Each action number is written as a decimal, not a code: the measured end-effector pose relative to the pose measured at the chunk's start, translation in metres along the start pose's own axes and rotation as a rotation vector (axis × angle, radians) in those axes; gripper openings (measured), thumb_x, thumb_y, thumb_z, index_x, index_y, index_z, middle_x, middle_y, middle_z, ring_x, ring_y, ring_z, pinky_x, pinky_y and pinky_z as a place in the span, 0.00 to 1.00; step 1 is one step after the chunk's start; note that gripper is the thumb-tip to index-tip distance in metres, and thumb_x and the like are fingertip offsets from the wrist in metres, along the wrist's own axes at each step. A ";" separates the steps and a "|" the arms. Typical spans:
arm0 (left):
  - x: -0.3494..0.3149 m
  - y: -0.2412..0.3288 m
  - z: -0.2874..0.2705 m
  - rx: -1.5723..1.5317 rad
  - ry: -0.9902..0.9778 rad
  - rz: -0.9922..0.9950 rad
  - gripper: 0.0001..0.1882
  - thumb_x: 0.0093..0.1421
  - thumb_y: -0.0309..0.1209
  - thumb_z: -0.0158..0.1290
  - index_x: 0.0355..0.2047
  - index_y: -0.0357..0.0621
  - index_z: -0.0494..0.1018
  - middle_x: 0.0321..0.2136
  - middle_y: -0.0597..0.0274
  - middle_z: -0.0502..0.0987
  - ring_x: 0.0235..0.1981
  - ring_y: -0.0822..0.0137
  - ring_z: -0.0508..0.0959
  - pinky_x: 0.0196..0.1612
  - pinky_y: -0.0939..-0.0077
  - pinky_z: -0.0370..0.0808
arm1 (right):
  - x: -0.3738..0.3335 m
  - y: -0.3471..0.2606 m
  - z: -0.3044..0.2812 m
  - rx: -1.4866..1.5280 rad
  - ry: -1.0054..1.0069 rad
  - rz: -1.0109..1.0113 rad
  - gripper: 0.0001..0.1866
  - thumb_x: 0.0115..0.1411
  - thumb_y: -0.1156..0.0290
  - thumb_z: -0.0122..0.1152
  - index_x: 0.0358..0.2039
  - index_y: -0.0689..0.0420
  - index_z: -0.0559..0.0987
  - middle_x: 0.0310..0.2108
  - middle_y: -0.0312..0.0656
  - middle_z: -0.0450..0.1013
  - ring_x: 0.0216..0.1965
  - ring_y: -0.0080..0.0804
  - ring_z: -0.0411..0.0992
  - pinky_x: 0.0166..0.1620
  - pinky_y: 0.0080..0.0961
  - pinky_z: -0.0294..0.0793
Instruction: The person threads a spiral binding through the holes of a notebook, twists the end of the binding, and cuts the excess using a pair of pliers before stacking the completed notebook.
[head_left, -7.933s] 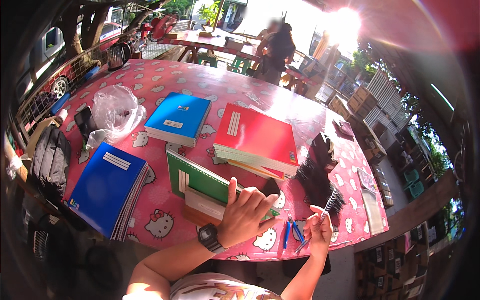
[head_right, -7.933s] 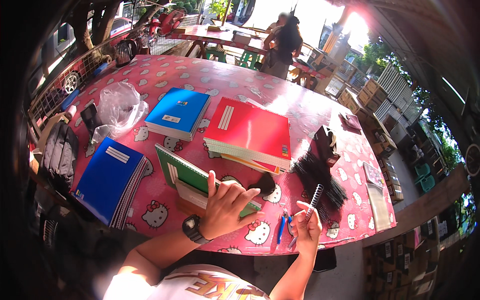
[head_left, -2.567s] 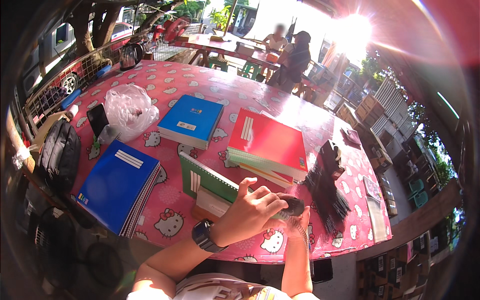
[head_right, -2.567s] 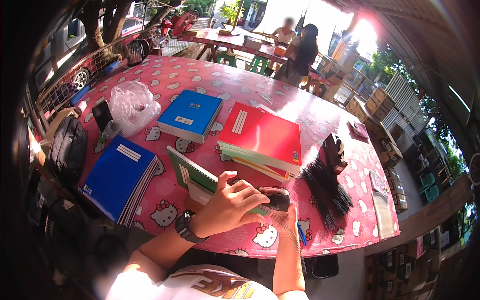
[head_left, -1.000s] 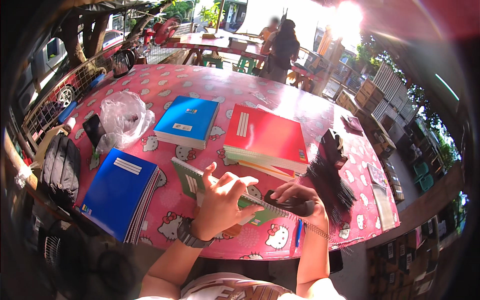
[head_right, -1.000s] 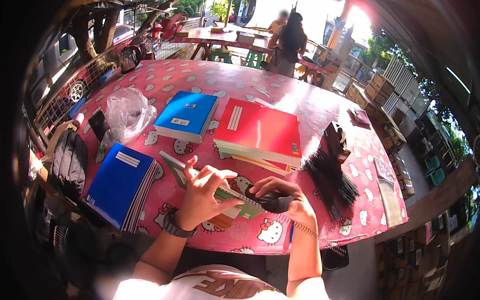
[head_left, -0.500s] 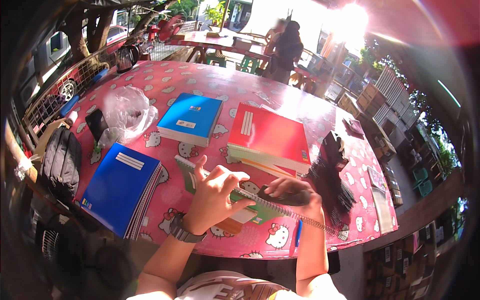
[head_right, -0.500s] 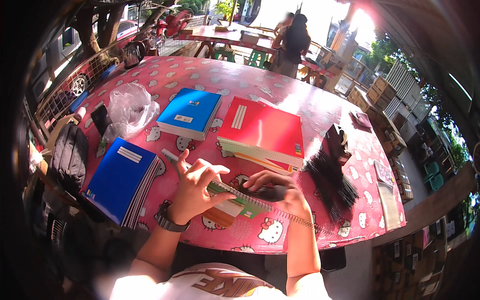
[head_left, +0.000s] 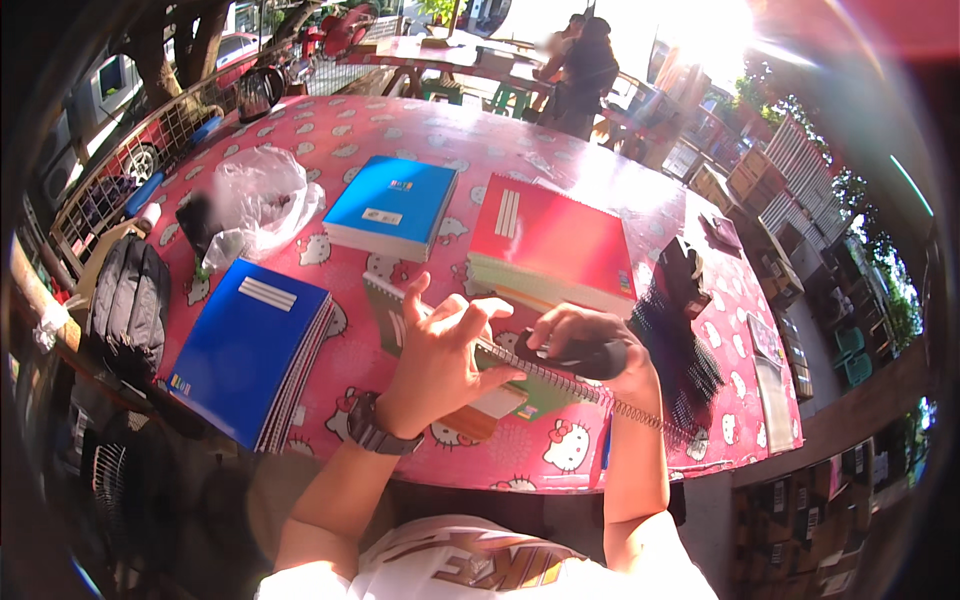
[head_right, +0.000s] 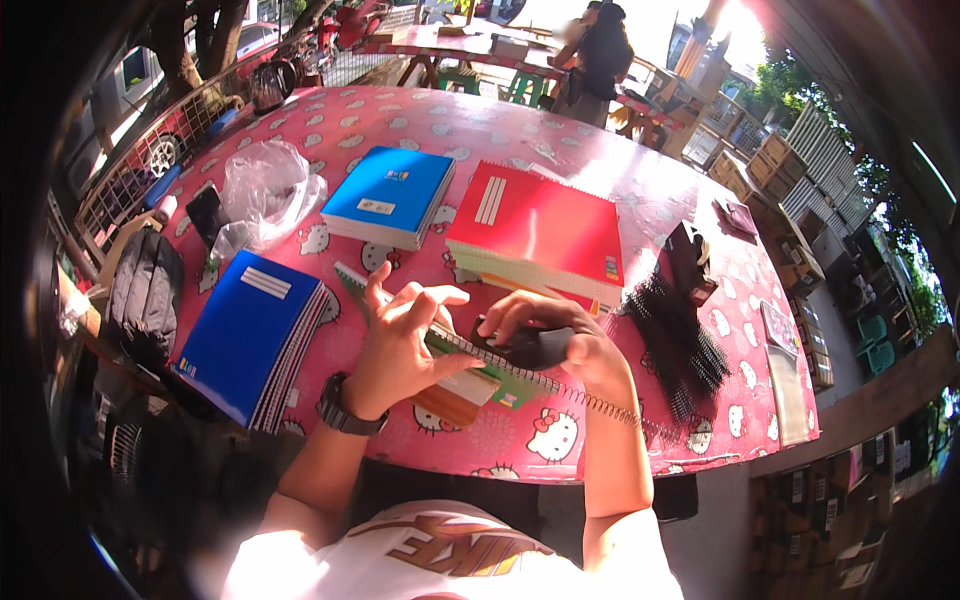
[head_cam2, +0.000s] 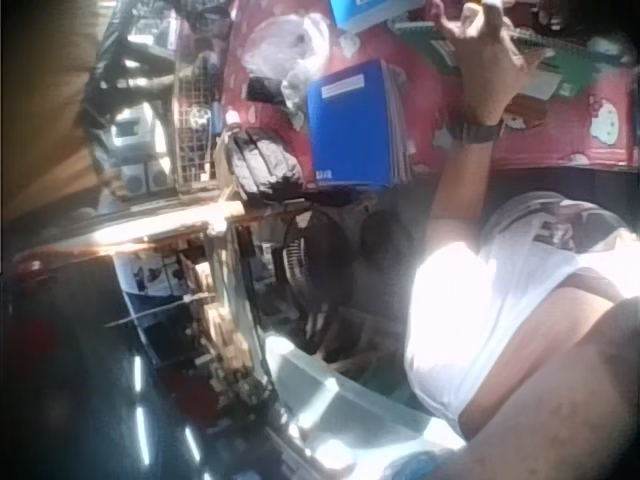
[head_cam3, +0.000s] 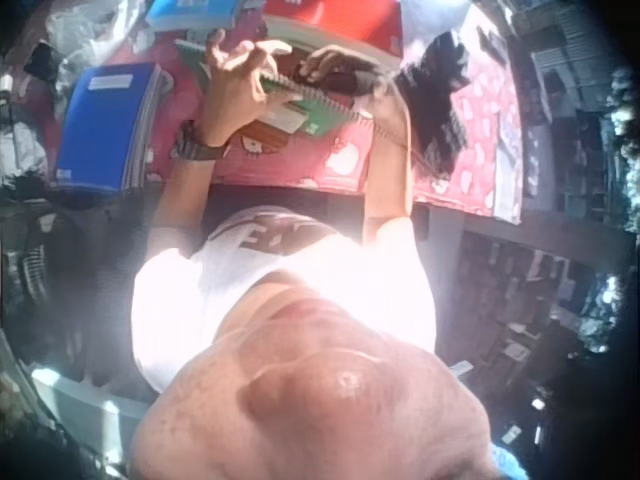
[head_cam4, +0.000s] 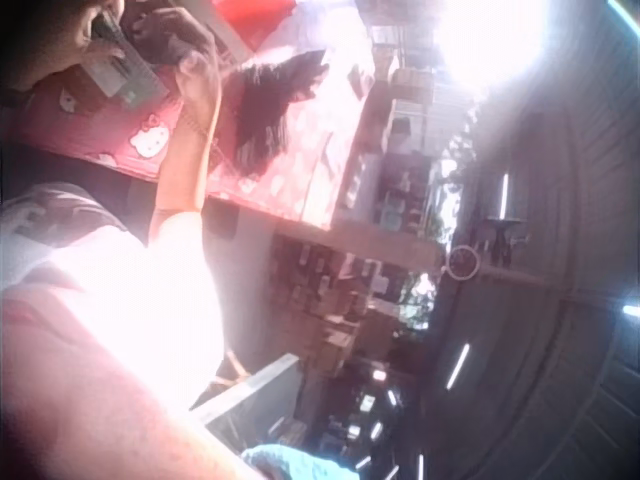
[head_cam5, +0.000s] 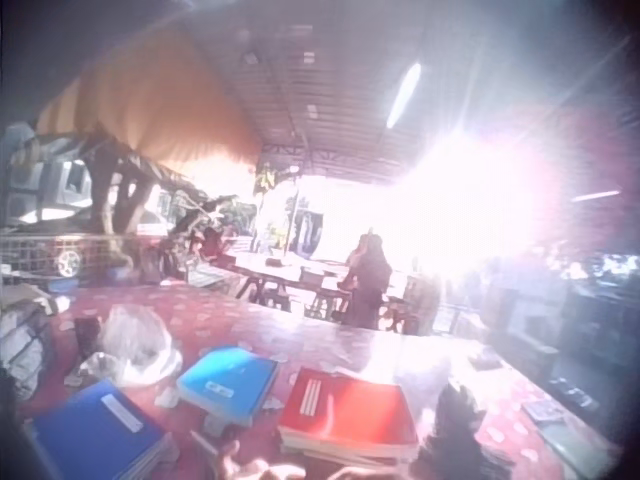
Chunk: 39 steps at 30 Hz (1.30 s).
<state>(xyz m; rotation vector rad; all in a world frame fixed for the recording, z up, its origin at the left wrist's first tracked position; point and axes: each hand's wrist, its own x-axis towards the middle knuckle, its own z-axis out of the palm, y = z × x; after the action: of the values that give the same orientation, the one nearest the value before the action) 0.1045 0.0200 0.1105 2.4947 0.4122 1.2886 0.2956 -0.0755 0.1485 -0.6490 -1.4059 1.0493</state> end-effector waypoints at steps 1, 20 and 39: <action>-0.001 0.000 0.001 -0.020 0.017 0.003 0.31 0.40 0.46 0.64 0.44 0.51 0.66 0.21 0.73 0.73 0.33 0.67 0.75 0.58 0.49 0.46 | -0.002 0.004 -0.007 -0.308 0.002 0.189 0.28 0.52 0.47 0.59 0.35 0.64 0.76 0.33 0.39 0.72 0.37 0.26 0.69 0.43 0.23 0.67; 0.000 -0.031 -0.019 0.207 0.346 -0.042 0.43 0.42 0.47 0.64 0.56 0.46 0.59 0.48 0.53 0.65 0.51 0.61 0.66 0.60 0.47 0.50 | 0.030 0.014 0.003 -0.361 0.119 0.241 0.25 0.54 0.50 0.57 0.37 0.62 0.76 0.35 0.40 0.74 0.38 0.25 0.71 0.38 0.20 0.69; -0.030 -0.077 -0.011 -1.046 0.233 -0.510 0.21 0.47 0.22 0.62 0.40 0.47 0.67 0.30 0.75 0.69 0.32 0.82 0.69 0.33 0.88 0.67 | 0.050 0.026 0.018 -0.533 0.070 0.428 0.23 0.55 0.53 0.58 0.39 0.62 0.74 0.34 0.37 0.72 0.36 0.26 0.67 0.40 0.19 0.66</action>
<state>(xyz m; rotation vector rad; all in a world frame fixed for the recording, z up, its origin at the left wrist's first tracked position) 0.0698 0.0804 0.0639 1.2791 0.2805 1.1423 0.2658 -0.0239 0.1512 -1.4100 -1.5312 0.9608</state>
